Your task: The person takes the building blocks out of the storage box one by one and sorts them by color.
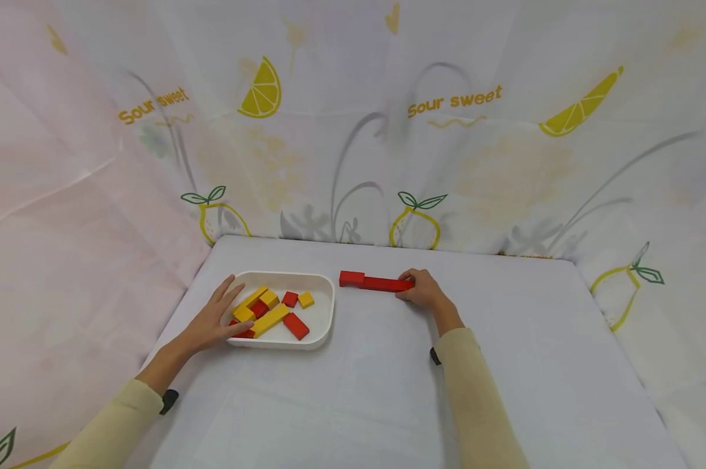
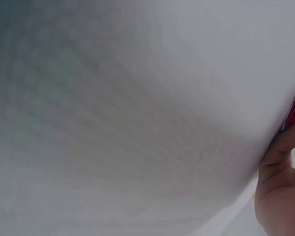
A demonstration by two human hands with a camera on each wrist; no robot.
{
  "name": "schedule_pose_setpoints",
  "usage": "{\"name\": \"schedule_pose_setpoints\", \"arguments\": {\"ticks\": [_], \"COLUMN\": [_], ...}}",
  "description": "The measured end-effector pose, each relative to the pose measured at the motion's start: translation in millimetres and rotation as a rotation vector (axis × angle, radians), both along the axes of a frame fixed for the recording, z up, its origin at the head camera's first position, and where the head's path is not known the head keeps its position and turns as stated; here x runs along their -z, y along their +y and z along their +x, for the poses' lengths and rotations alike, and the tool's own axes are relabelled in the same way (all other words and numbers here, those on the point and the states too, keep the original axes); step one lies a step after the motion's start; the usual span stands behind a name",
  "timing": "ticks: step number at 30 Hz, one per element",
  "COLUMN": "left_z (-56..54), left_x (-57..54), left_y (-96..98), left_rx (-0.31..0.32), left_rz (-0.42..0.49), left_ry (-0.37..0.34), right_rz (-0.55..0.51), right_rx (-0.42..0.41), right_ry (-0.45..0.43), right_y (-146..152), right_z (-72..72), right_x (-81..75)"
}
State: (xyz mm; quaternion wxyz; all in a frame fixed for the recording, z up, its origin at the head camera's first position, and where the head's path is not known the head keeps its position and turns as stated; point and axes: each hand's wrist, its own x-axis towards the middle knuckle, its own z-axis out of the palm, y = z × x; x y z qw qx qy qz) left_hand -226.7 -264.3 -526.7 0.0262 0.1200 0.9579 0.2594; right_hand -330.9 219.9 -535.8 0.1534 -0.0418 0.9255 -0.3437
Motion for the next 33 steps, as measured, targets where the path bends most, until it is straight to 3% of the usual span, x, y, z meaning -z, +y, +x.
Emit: {"name": "schedule_pose_setpoints", "arguments": {"ticks": [20, 33], "left_z": [0.5, 0.3], "left_x": [-0.8, -0.7], "left_y": [0.7, 0.2], "left_rx": [0.008, 0.005], "left_rz": [0.027, 0.018], "left_ry": [0.009, 0.009], "right_rz": [-0.02, -0.014], "right_rx": [-0.009, 0.008], "right_ry": [0.014, -0.022], "right_y": [0.4, -1.8], "right_z": [-0.7, 2.4], "right_x": [0.2, -4.2]}}
